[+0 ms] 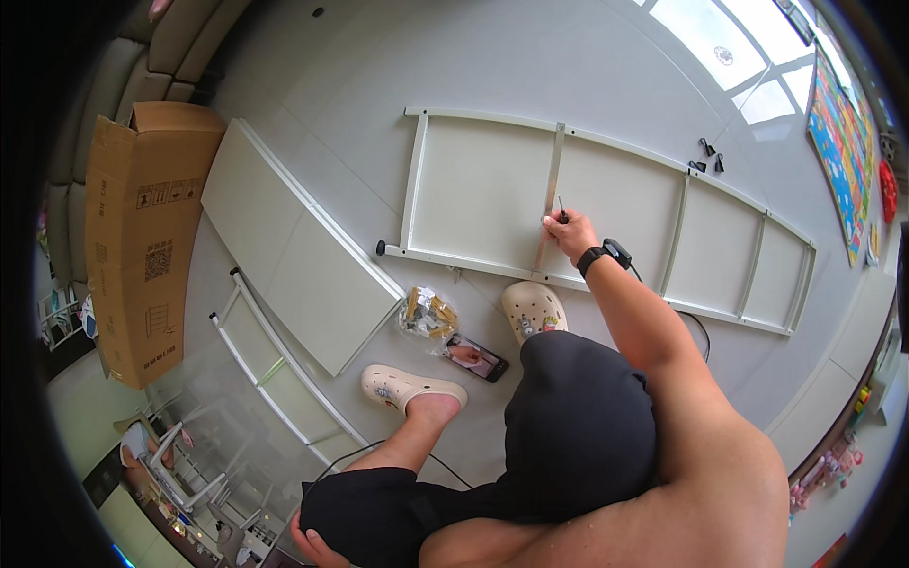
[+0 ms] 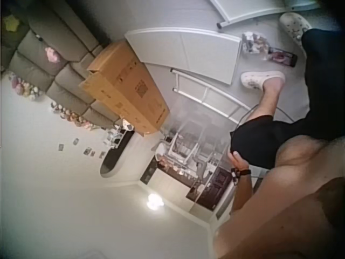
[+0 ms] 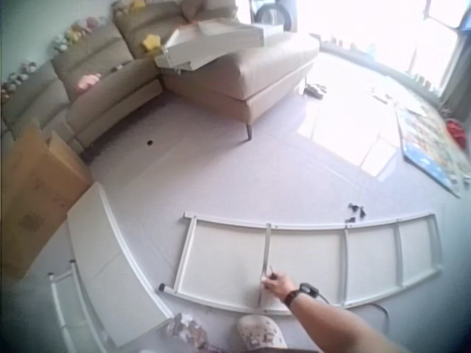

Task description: Assembling a furniture unit, specifically a hallway cabinet or shelf, by attaching metal frames and small components using a screwdriver.

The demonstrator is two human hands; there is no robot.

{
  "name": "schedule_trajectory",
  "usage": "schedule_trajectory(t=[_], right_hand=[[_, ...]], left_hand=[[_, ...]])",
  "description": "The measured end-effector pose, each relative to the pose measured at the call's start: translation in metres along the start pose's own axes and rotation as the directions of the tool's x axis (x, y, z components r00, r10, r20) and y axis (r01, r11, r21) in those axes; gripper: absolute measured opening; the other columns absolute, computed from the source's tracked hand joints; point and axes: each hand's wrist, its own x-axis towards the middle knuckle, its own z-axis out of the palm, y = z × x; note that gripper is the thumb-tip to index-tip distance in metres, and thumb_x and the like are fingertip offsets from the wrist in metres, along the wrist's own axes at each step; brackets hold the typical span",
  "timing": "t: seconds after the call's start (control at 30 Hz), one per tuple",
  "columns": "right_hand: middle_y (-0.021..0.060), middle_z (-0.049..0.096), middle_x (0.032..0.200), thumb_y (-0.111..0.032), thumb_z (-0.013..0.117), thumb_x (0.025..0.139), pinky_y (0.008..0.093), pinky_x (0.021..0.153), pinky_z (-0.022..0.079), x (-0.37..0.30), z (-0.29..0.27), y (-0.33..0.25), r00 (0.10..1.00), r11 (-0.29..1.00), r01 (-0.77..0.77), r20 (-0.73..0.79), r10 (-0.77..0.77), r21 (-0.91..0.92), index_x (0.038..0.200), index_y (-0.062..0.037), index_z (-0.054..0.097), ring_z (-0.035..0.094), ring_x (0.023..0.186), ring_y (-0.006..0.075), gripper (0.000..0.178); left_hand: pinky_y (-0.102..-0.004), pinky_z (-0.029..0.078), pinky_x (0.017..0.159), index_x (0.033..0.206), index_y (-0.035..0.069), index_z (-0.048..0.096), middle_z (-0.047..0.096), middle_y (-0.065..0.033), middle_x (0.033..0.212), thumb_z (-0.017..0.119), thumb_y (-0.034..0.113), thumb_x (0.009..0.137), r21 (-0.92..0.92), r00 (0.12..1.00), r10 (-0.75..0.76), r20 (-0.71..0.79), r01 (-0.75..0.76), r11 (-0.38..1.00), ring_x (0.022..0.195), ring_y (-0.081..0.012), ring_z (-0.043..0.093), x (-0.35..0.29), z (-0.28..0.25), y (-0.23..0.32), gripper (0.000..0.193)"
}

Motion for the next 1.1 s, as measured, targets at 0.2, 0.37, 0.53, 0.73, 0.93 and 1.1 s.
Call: schedule_trajectory(t=[0.2, 0.37, 0.53, 0.73, 0.93, 1.1], right_hand=[[0.0009, 0.064, 0.076, -0.017, 0.078, 0.092, 0.0276, 0.063, 0.049, 0.003, -0.004, 0.003, 1.000, 1.000, -0.005, 0.001, 0.005, -0.022, 0.092, -0.0037, 0.066, 0.060, 0.067, 0.0108, 0.017], [0.0015, 0.065, 0.075, -0.016, 0.077, 0.092, 0.0279, 0.062, 0.049, 0.003, -0.004, -0.002, 0.999, 0.998, -0.041, 0.015, 0.041, -0.056, 0.091, -0.0038, 0.066, 0.061, 0.067, 0.0108, 0.017], [0.0042, 0.067, 0.072, -0.017, 0.076, 0.092, 0.0297, 0.061, 0.052, 0.008, -0.004, -0.003, 0.992, 0.953, -0.110, 0.026, 0.122, -0.283, 0.087, -0.0027, 0.064, 0.065, 0.063, 0.0122, 0.020], [0.0062, 0.068, 0.071, -0.015, 0.076, 0.092, 0.0305, 0.059, 0.053, 0.012, -0.007, 0.001, 0.992, 0.955, -0.114, 0.018, 0.124, -0.274, 0.085, -0.0028, 0.061, 0.067, 0.062, 0.0136, 0.020], [0.0068, 0.067, 0.070, -0.013, 0.074, 0.093, 0.0316, 0.057, 0.054, 0.009, 0.002, -0.012, 0.987, 0.931, -0.138, 0.028, 0.156, -0.339, 0.086, -0.0027, 0.060, 0.066, 0.059, 0.0148, 0.019], [0.0071, 0.065, 0.070, -0.012, 0.073, 0.093, 0.0325, 0.055, 0.056, 0.007, -0.003, -0.013, 0.988, 0.957, -0.147, 0.018, 0.156, -0.251, 0.086, -0.0018, 0.058, 0.066, 0.058, 0.0160, 0.019]], left_hand=[[-0.0532, 0.045, 0.098, 0.137, -0.006, 0.051, 0.060, -0.0325, 0.127, 0.041, 0.052, 0.104, -0.017, 0.999, -0.033, 0.020, 0.033, 0.999, 0.114, -0.0478, 0.058, 0.001, -0.001, -0.001, 0.068], [-0.0531, 0.044, 0.100, 0.138, -0.007, 0.050, 0.059, -0.0327, 0.128, 0.041, 0.052, 0.104, -0.022, 0.998, -0.056, 0.016, 0.057, 0.998, 0.115, -0.0472, 0.057, -0.001, 0.000, 0.006, 0.069], [-0.0533, 0.044, 0.100, 0.138, -0.007, 0.050, 0.059, -0.0324, 0.129, 0.041, 0.051, 0.105, -0.071, 0.998, -0.058, -0.010, 0.057, 0.996, 0.116, -0.0460, 0.057, 0.000, 0.004, 0.004, 0.068], [-0.0531, 0.046, 0.096, 0.135, -0.006, 0.053, 0.061, -0.0314, 0.124, 0.043, 0.050, 0.105, -0.106, 1.000, 0.003, 0.007, -0.003, 0.994, 0.111, -0.0458, 0.059, 0.002, 0.005, -0.002, 0.065], [-0.0540, 0.046, 0.093, 0.132, -0.006, 0.055, 0.062, -0.0316, 0.121, 0.043, 0.050, 0.104, 0.011, 0.999, 0.005, -0.035, -0.004, 1.000, 0.108, -0.0462, 0.060, 0.001, 0.003, -0.020, 0.064], [-0.0550, 0.045, 0.094, 0.134, -0.006, 0.054, 0.061, -0.0328, 0.124, 0.042, 0.050, 0.104, -0.032, 0.999, -0.040, 0.017, 0.040, 0.999, 0.110, -0.0476, 0.059, 0.002, 0.005, -0.010, 0.065]])
